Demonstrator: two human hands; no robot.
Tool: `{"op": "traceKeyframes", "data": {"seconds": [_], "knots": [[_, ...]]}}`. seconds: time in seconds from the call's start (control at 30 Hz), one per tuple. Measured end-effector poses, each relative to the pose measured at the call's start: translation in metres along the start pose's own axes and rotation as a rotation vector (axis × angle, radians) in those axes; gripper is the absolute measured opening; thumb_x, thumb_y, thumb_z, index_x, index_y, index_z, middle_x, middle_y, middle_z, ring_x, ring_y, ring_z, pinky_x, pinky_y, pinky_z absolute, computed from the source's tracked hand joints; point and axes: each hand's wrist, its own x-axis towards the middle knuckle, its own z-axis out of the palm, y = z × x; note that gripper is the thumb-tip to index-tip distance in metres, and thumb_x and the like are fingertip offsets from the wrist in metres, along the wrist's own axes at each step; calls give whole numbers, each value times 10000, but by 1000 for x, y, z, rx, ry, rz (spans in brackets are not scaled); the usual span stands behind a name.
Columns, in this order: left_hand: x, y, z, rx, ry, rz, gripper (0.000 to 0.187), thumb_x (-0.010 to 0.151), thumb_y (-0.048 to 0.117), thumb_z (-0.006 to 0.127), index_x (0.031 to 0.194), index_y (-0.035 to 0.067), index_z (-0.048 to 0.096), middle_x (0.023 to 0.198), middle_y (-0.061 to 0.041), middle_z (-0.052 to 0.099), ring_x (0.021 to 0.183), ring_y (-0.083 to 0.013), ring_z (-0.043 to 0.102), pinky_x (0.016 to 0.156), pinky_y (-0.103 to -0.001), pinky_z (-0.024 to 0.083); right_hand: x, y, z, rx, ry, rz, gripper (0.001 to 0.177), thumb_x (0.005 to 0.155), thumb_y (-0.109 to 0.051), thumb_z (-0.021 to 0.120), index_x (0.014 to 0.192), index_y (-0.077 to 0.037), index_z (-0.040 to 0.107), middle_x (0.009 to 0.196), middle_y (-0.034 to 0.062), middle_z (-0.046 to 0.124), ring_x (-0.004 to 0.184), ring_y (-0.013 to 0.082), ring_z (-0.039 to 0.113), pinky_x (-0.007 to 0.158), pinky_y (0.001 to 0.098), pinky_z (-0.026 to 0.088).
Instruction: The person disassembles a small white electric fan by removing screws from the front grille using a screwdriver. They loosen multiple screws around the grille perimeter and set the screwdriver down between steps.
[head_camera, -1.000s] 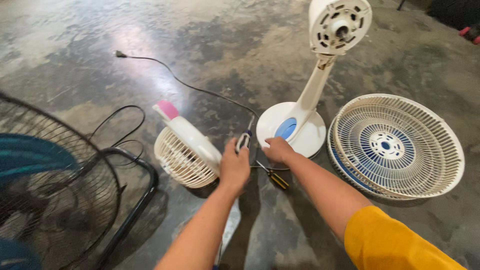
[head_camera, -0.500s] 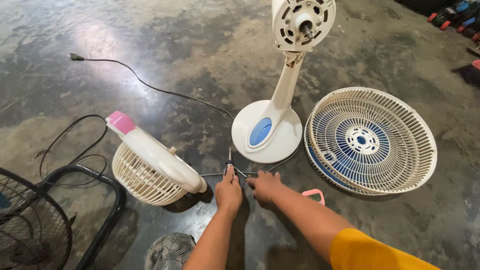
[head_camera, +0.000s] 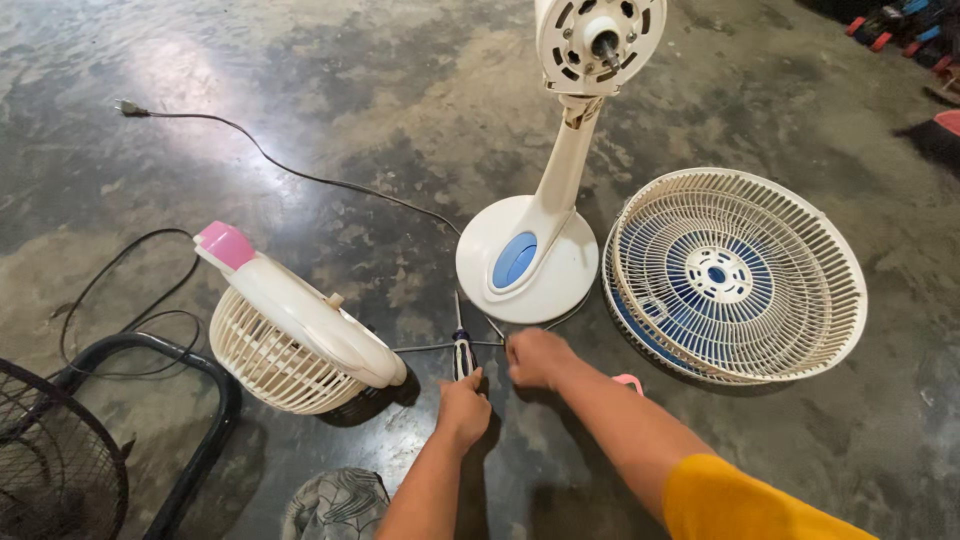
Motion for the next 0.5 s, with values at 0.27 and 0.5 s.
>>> {"op": "traceKeyframes", "data": {"seconds": [0.27,0.5], "knots": [[3,9,7,57,-27,24,462,781,70,660,1241,45,629,1290,-301,508,1199,-468,548,1040,-426,460,15,-15,-24,240,227,8,167,714,-221,735,801,-79,752,816,149,759,798,318,741,781,407,584],[18,47,-29,-202,30,97,302,964,223,573,1161,43,712,1102,-226,730,1065,-392,711,926,-429,531,13,-38,-12,471,374,-44,172,772,-211,756,849,-56,759,808,161,749,749,305,745,722,383,575]]}}
